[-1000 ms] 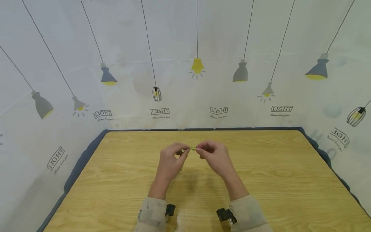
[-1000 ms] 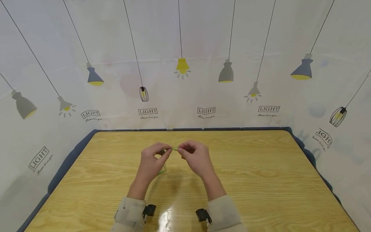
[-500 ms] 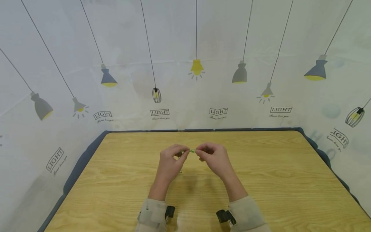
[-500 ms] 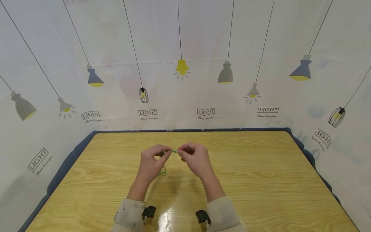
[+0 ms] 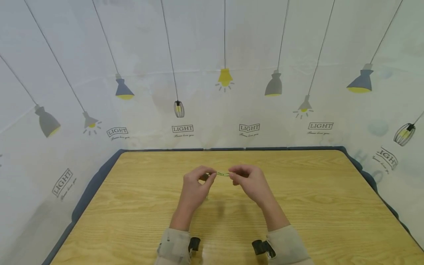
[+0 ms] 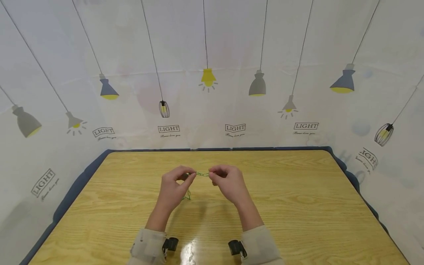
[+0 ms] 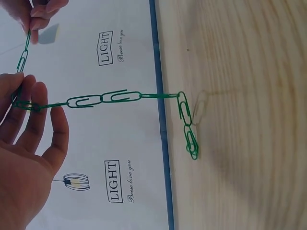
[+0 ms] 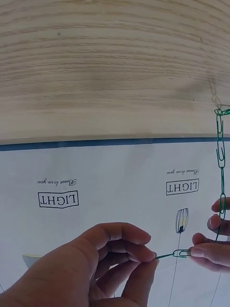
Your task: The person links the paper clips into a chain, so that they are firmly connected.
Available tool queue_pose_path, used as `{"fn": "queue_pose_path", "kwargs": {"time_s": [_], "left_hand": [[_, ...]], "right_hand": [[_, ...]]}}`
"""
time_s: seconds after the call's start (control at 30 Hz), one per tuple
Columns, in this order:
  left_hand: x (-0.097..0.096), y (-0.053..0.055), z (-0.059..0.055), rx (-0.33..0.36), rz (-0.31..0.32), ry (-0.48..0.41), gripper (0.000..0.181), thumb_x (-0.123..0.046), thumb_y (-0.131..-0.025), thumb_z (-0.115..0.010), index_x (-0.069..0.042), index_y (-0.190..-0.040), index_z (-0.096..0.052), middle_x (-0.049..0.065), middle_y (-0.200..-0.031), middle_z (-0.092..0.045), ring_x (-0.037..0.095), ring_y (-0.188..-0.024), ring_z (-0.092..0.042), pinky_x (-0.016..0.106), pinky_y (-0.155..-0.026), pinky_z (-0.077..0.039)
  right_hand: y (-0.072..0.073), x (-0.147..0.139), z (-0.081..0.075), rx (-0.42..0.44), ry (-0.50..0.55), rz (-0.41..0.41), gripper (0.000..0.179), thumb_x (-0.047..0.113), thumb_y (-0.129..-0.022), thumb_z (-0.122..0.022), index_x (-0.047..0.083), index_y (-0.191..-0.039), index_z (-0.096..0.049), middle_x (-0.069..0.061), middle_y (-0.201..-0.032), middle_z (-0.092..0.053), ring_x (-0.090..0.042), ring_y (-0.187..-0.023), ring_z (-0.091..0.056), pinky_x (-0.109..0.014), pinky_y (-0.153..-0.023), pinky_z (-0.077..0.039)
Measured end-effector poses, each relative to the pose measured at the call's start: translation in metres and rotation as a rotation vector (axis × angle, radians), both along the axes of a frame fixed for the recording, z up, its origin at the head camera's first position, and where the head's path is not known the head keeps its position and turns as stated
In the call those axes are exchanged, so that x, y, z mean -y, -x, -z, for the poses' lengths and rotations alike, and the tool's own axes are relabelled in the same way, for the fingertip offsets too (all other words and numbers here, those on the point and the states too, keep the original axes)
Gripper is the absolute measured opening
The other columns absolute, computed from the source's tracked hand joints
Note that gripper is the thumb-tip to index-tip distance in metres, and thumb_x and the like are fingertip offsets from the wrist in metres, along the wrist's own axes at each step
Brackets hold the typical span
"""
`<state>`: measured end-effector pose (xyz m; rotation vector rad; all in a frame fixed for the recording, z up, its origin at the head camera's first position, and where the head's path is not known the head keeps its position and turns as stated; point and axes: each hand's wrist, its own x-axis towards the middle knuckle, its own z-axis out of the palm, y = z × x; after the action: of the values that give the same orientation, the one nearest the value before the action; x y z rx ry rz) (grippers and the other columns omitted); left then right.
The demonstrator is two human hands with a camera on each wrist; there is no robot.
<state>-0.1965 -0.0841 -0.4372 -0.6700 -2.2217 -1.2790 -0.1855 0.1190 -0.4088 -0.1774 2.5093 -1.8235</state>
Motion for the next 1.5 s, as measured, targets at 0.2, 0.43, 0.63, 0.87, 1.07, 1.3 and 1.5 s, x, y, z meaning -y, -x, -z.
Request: {"fn": "queue_pose_path", "kwargs": {"time_s": [0.2, 0.43, 0.63, 0.87, 1.07, 1.3, 1.5], "left_hand": [[-0.002, 0.000, 0.001, 0.011, 0.003, 0.005, 0.009, -0.021, -0.095, -0.066, -0.016, -0.099, -0.073, -0.003, -0.095, -0.073, 0.010, -0.078, -0.069, 0.025, -0.070, -0.058], [-0.004, -0.001, 0.002, 0.048, 0.013, -0.003, 0.008, -0.019, -0.093, -0.068, -0.018, -0.099, -0.073, -0.005, -0.093, -0.073, 0.004, -0.075, -0.066, 0.022, -0.069, -0.057], [-0.002, -0.002, 0.001, 0.030, 0.011, 0.000, 0.011, -0.017, -0.094, -0.067, -0.014, -0.101, -0.074, -0.002, -0.094, -0.074, 0.006, -0.078, -0.067, 0.023, -0.070, -0.057], [0.001, -0.002, -0.002, 0.044, 0.011, -0.004, 0.012, -0.015, -0.093, -0.067, -0.009, -0.101, -0.075, 0.001, -0.095, -0.075, 0.009, -0.079, -0.068, 0.023, -0.070, -0.057], [0.005, -0.001, 0.000, 0.063, 0.004, -0.008, 0.011, -0.015, -0.093, -0.068, -0.010, -0.100, -0.075, 0.000, -0.096, -0.075, 0.010, -0.084, -0.070, 0.023, -0.073, -0.058], [0.014, 0.000, 0.000, 0.072, -0.012, -0.019, 0.011, -0.015, -0.092, -0.068, -0.009, -0.099, -0.075, 0.001, -0.094, -0.075, 0.011, -0.082, -0.069, 0.026, -0.073, -0.058], [0.019, 0.000, -0.002, 0.101, -0.048, -0.017, 0.011, -0.017, -0.092, -0.069, -0.009, -0.098, -0.075, 0.000, -0.093, -0.075, 0.011, -0.083, -0.069, 0.025, -0.073, -0.058]], "right_hand": [[0.000, -0.002, 0.002, -0.016, -0.032, -0.027, 0.016, 0.017, -0.097, -0.062, 0.010, -0.108, -0.071, -0.007, -0.099, -0.068, -0.024, -0.087, -0.065, -0.034, -0.079, -0.056], [0.000, -0.008, 0.004, -0.029, -0.032, 0.016, 0.019, 0.025, -0.099, -0.059, 0.010, -0.107, -0.067, -0.010, -0.094, -0.063, -0.026, -0.085, -0.060, -0.029, -0.072, -0.054], [0.000, -0.022, 0.004, -0.046, -0.064, 0.046, 0.026, 0.030, -0.100, -0.058, 0.008, -0.111, -0.066, -0.012, -0.096, -0.063, -0.022, -0.084, -0.059, -0.028, -0.072, -0.053], [-0.003, -0.037, 0.003, -0.057, -0.090, 0.073, 0.023, 0.028, -0.099, -0.059, 0.008, -0.108, -0.066, -0.012, -0.094, -0.063, -0.021, -0.082, -0.057, -0.029, -0.071, -0.052], [-0.005, -0.049, 0.003, -0.046, -0.114, 0.096, 0.025, 0.027, -0.100, -0.058, 0.006, -0.112, -0.065, -0.012, -0.097, -0.063, -0.020, -0.083, -0.058, -0.029, -0.071, -0.053], [-0.006, -0.062, 0.005, -0.060, -0.128, 0.127, 0.020, 0.024, -0.100, -0.058, 0.007, -0.108, -0.066, -0.013, -0.095, -0.064, -0.021, -0.082, -0.058, -0.028, -0.069, -0.052], [-0.008, -0.073, 0.004, -0.043, -0.151, 0.146, 0.024, 0.026, -0.100, -0.057, 0.007, -0.112, -0.066, -0.014, -0.098, -0.064, -0.021, -0.085, -0.059, -0.028, -0.071, -0.053]]}}
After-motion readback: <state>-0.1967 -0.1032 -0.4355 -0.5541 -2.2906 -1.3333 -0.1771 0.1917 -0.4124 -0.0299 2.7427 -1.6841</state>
